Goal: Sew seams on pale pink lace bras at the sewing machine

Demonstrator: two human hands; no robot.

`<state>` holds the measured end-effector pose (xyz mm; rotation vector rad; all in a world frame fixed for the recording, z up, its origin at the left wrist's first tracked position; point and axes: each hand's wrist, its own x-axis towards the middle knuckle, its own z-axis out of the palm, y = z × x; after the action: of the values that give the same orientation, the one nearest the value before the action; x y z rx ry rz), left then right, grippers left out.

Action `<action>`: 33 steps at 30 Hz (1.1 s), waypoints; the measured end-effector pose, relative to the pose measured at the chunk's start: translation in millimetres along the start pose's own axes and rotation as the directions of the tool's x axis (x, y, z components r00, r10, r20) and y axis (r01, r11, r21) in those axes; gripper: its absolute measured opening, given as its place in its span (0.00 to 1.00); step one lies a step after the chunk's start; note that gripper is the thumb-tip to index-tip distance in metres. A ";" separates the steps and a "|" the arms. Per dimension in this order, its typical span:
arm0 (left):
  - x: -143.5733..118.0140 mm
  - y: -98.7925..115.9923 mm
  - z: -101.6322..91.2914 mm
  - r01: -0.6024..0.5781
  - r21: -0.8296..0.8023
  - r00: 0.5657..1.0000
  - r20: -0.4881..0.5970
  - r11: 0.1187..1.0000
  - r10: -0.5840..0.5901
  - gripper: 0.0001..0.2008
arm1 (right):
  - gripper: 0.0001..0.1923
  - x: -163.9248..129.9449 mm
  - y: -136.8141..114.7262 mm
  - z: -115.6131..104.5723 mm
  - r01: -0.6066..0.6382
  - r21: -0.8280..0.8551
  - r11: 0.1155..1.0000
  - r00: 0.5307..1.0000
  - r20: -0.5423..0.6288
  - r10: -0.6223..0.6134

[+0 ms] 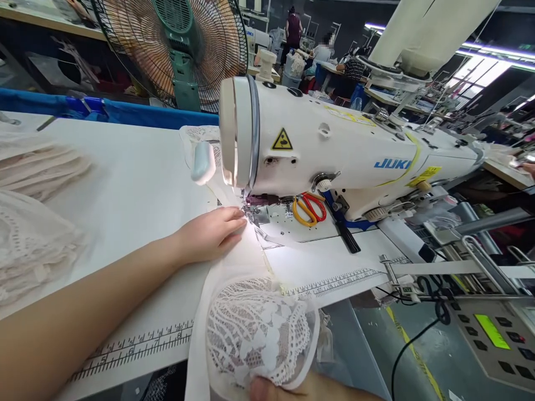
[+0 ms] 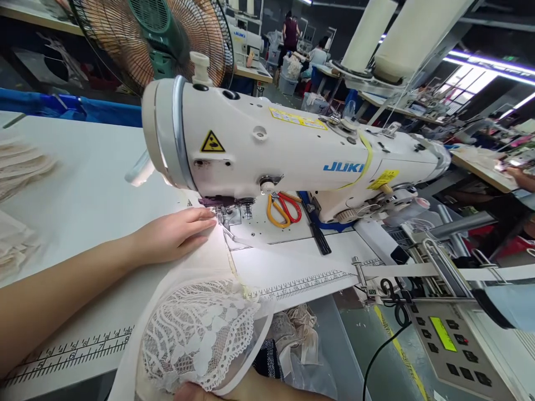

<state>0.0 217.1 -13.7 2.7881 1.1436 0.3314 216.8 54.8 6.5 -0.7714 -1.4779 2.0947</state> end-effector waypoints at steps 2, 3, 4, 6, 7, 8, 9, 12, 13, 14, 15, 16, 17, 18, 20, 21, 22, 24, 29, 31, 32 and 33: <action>0.6 -2.2 0.4 -0.004 0.025 1.000 -0.007 1.000 0.004 0.21 | 0.27 0.9 0.2 -1.6 0.020 -0.020 1.000 1.000 -0.007 -0.020; 0.9 -3.6 0.8 -0.008 0.040 1.000 -0.009 0.999 0.008 0.21 | 0.27 1.5 1.6 -2.6 0.028 -0.037 0.999 0.999 -0.015 -0.028; 1.3 -5.0 1.0 -0.012 0.055 1.000 -0.010 0.998 0.012 0.21 | 0.27 2.1 3.8 -3.7 0.031 -0.045 0.998 0.999 -0.022 -0.032; 2.4 -7.6 1.2 -0.014 0.085 1.000 -0.012 0.996 0.015 0.21 | 0.25 4.1 9.4 -5.9 0.041 -0.040 0.998 0.999 -0.029 -0.042; 3.0 -8.7 1.0 -0.012 0.097 1.000 -0.014 0.995 0.013 0.21 | 0.24 5.6 12.3 -6.9 0.054 -0.022 0.998 0.998 -0.025 -0.055; 3.7 -9.7 0.5 -0.008 0.106 1.000 -0.017 0.994 0.010 0.21 | 0.24 7.6 14.9 -7.6 0.076 0.006 0.997 0.997 -0.013 -0.076; 4.3 -10.6 -0.1 -0.006 0.112 1.000 -0.020 0.994 0.008 0.21 | 0.25 9.9 17.3 -8.0 0.097 0.043 0.994 0.995 0.006 -0.097; 5.5 -12.6 -2.1 -0.018 0.122 0.999 -0.033 0.992 0.022 0.23 | 0.31 18.1 23.1 -6.9 0.084 0.159 0.984 0.994 0.053 -0.094; 5.6 -13.1 -2.6 -0.024 0.125 0.999 -0.038 0.992 0.029 0.24 | 0.34 20.8 24.8 -5.9 0.058 0.176 0.983 0.997 0.038 -0.065; 5.4 -13.4 -3.0 -0.031 0.128 0.998 -0.045 0.991 0.037 0.25 | 0.37 23.4 26.5 -4.9 0.029 0.177 0.984 1.000 0.007 -0.031; 5.1 -13.6 -3.3 -0.037 0.131 0.998 -0.052 0.991 0.044 0.25 | 0.39 25.8 28.1 -3.8 0.004 0.173 0.985 1.000 -0.027 0.000; 4.5 -13.7 -3.6 -0.040 0.135 0.997 -0.058 0.990 0.049 0.25 | 0.41 28.2 29.5 -2.8 -0.013 0.169 0.986 0.998 -0.055 0.022; 3.8 -13.5 -4.0 -0.041 0.139 0.997 -0.063 0.989 0.050 0.24 | 0.42 30.4 30.7 -2.0 -0.024 0.172 0.985 0.997 -0.068 0.036; 3.1 -13.2 -4.4 -0.039 0.144 0.997 -0.067 0.989 0.049 0.24 | 0.43 32.7 31.3 -1.5 -0.029 0.182 0.983 0.997 -0.062 0.041; 1.6 -12.5 -5.6 -0.031 0.158 0.997 -0.064 0.987 0.042 0.22 | 0.43 37.2 30.6 -1.2 -0.015 0.212 0.977 0.998 -0.051 0.026; 1.1 -12.2 -6.2 -0.028 0.165 0.998 -0.056 0.986 0.038 0.22 | 0.42 39.3 29.2 -1.4 -0.003 0.216 0.976 0.999 -0.051 0.015; 0.7 -12.1 -6.8 -0.026 0.170 0.998 -0.047 0.985 0.035 0.21 | 0.41 41.5 27.2 -1.5 0.008 0.212 0.977 0.998 -0.056 0.004; 0.4 -12.9 -7.3 -0.024 0.171 0.999 -0.029 0.985 0.030 0.21 | 0.40 45.7 22.4 -1.4 0.029 0.195 0.980 0.997 -0.082 -0.013; 0.3 -19.9 -6.0 0.006 0.164 0.999 -0.041 0.986 0.001 0.21 | 0.39 57.8 17.5 4.4 0.074 0.270 0.960 0.984 -0.175 -0.027; -0.6 -22.8 -6.5 0.050 0.174 0.998 -0.044 0.983 -0.043 0.20 | 0.41 62.6 19.8 6.9 0.077 0.299 0.951 0.979 -0.202 -0.016; -1.3 -23.4 -7.2 0.074 0.177 0.997 -0.046 0.981 -0.067 0.20 | 0.43 64.6 21.2 7.6 0.071 0.288 0.955 0.978 -0.209 -0.010; -2.3 -23.3 -8.1 0.092 0.177 0.995 -0.054 0.980 -0.083 0.20 | 0.44 66.2 22.4 8.0 0.064 0.262 0.963 0.976 -0.216 -0.006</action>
<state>-19.3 232.1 -10.5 2.8839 1.3667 0.3007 161.6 85.3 -24.4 -0.8272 -1.0602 2.0562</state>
